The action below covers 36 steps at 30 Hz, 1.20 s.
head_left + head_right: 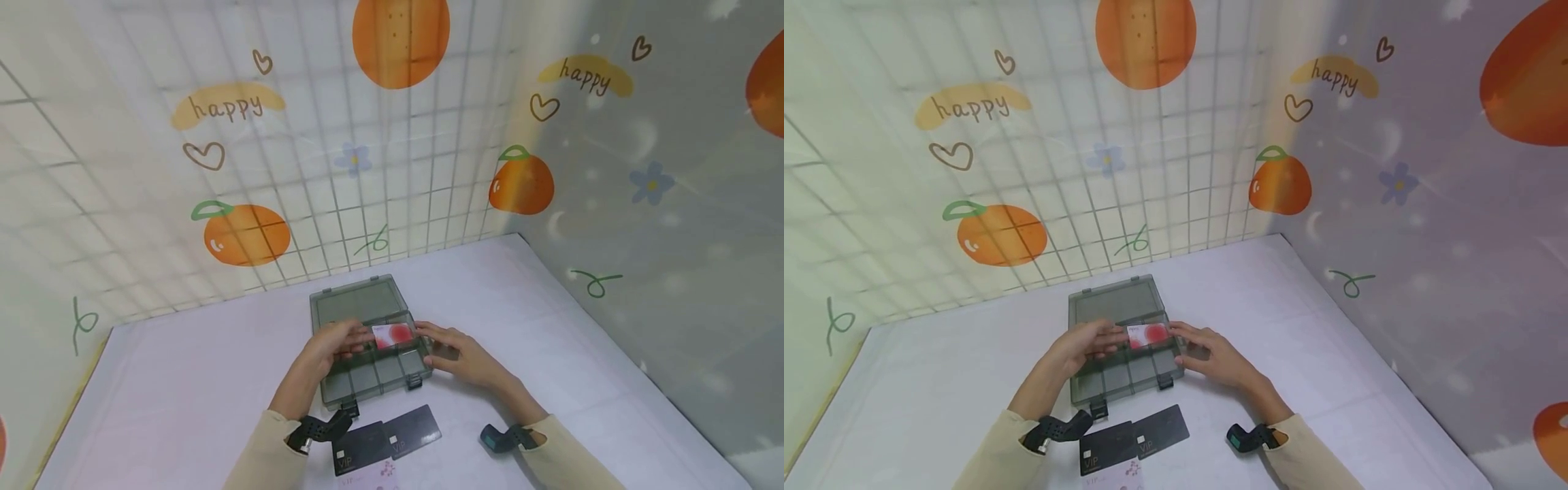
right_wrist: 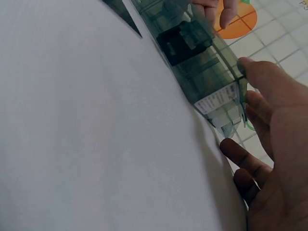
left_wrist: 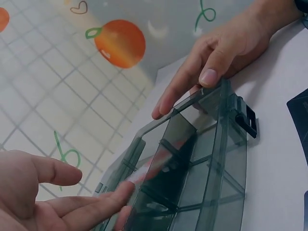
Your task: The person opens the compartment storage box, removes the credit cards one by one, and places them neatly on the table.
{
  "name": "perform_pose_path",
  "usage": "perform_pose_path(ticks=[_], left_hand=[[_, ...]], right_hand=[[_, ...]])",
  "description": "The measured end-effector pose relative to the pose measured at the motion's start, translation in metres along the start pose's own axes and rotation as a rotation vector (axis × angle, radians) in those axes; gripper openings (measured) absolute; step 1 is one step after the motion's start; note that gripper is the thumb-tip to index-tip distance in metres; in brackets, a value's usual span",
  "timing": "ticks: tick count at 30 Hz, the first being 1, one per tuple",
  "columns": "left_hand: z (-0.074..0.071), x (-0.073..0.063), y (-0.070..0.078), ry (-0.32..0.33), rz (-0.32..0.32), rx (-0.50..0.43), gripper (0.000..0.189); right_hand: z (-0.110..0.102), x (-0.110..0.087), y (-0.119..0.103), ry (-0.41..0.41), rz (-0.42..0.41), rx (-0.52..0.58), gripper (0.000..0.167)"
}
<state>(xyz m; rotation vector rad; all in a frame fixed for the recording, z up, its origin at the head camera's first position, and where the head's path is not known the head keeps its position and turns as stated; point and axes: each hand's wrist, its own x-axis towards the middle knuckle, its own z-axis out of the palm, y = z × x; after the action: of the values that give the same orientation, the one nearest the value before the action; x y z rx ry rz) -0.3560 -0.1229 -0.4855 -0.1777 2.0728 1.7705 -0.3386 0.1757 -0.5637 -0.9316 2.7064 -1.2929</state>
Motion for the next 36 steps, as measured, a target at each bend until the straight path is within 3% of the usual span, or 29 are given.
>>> perform_pose_path(ticks=[6,14,23,36], left_hand=[[0.012,0.002,-0.002,0.098,0.04,0.085,0.031],[0.028,0.004,-0.004,0.145,0.126,0.217,0.023],[0.016,0.002,-0.004,0.16,0.132,0.188,0.021],[0.003,-0.028,-0.002,0.186,0.199,0.131,0.026]], right_hand=[[-0.001,0.0,-0.001,0.006,-0.043,0.006,0.06],[0.002,0.001,0.003,0.008,-0.042,0.024,0.06],[0.002,0.001,0.003,0.013,-0.027,0.009,0.061],[0.003,0.0,0.004,0.017,-0.04,-0.009,0.058]])
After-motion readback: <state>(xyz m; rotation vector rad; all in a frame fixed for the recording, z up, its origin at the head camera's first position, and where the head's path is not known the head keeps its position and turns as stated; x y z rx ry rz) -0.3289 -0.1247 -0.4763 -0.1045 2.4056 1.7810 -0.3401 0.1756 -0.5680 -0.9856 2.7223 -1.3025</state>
